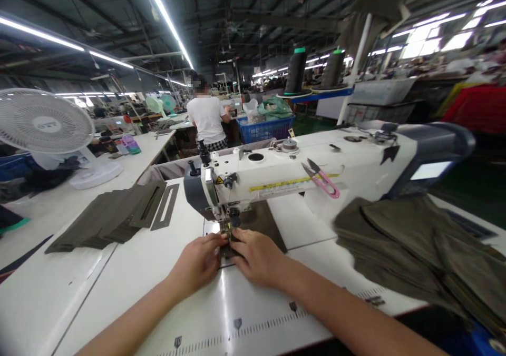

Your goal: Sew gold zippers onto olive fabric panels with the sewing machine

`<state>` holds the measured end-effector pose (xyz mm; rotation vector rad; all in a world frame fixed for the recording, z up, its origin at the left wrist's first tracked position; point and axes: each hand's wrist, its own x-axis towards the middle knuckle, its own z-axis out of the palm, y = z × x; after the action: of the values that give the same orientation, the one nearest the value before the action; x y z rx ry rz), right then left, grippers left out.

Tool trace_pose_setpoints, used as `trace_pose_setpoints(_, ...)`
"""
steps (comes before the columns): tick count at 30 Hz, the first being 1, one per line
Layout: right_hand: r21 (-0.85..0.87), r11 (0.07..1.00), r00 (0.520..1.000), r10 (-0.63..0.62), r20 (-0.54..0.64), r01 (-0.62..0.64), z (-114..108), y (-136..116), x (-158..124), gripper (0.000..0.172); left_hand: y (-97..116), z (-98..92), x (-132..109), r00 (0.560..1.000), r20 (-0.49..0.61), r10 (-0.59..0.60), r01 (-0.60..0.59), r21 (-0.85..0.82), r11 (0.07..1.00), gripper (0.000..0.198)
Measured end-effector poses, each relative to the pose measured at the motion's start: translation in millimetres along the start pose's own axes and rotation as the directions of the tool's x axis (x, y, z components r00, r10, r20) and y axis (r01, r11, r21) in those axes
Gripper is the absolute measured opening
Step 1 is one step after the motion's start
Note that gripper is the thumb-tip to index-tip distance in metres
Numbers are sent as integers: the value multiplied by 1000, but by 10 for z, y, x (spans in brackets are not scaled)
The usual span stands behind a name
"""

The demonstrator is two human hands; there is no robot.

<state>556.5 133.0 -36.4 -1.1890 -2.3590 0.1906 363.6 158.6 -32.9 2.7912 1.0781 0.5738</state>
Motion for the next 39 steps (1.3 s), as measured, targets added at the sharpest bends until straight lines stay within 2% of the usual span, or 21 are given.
trace_pose_setpoints(2, 54, 994, 994, 95, 60, -98, -134, 19, 137, 22, 10, -86, 49, 996, 29, -85, 84, 31, 996, 28)
trace_pose_setpoints(4, 60, 982, 979, 172, 107, -179, -245, 25, 259, 26, 25, -132, 107, 990, 20, -139, 136, 126, 983, 16)
trace_pose_setpoints(7, 39, 980, 975, 189, 113, -194, -259, -22, 281, 25, 69, -95, 142, 993, 4, -116, 113, 211, 971, 11)
trace_pose_setpoints(10, -22, 992, 990, 128, 59, -127, -40, -100, 73, 19, 138, 25, 74, 1000, 14, -7, 4, 236, 972, 11)
trace_pose_setpoints(13, -216, 976, 990, -58, -128, 29, 259, -122, -165, 35, 185, 136, -23, 997, -9, 73, -68, 267, 961, 15)
trace_pose_setpoints(16, -312, 947, 973, -136, -187, 72, 416, -92, -239, 38, 168, 183, -62, 994, -34, 104, -90, 289, 953, 16)
trace_pose_setpoints(27, -338, 937, 954, -174, -243, 85, 389, -2, -8, 34, 5, 151, 74, 980, -81, 180, -148, 299, 943, 11)
trace_pose_setpoints(32, -323, 942, 939, -185, -289, 86, 393, 45, 116, 28, -119, 186, 149, 984, -82, 157, -130, 269, 954, 13)
trace_pose_setpoints(39, -245, 968, 955, -120, -271, 53, 338, 47, 110, 24, -161, 180, 85, 976, -199, 90, -65, 129, 990, 16)
